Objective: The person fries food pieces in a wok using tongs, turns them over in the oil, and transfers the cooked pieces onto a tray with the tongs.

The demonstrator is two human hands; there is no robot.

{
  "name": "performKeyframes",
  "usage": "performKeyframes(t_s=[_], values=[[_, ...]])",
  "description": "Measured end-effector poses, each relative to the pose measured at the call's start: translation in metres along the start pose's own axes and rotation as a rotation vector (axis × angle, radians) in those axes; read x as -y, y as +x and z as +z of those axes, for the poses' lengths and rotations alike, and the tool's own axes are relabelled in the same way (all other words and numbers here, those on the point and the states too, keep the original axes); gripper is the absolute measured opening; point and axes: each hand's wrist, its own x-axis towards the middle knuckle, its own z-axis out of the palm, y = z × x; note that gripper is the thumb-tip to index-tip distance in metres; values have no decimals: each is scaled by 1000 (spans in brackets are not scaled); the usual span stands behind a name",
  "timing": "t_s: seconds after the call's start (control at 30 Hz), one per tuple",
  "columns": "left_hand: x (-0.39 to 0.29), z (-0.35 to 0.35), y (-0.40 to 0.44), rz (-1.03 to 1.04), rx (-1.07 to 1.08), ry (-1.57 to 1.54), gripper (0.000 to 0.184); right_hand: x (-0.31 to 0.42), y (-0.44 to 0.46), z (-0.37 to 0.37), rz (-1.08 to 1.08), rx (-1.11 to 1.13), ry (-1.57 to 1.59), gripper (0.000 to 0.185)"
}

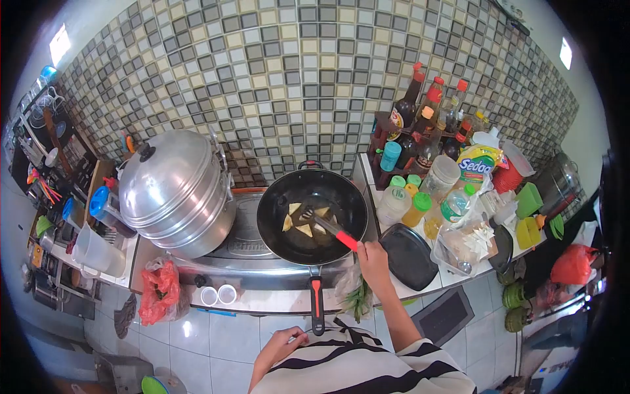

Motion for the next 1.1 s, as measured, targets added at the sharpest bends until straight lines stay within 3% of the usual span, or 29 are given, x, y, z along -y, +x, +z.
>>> performKeyframes(t_s=[0.17, 0.4, 0.6, 0.67, 0.77, 0.87, 0.97, 1.1], values=[[5, 1, 1, -5, -16, -1, 20, 4, 6, -16, 18, -43, 113, 29], [5, 7, 6, 26, -3, -48, 23, -8, 16, -37, -14, -52, -38, 28], [-3, 10, 7, -44, 64, -85, 26, -23, 2, -30, -30, 79, -52, 29], [0, 12, 7, -40, 59, -94, 27, -26, -3, -26, 342, 205, 232, 27], [6, 17, 6, 4, -2, -184, 28, -13, -5, -28, 514, 263, 493, 24], [11, 20, 9, -41, 10, -254, 30, -41, -11, -7, 573, 388, 719, 25], [3, 22, 11, -107, 61, -403, 31, -42, -8, -2, 585, 572, 683, 27], [15, 27, 18, -65, 89, -462, 32, -38, -5, 16, 611, 586, 765, 30]])
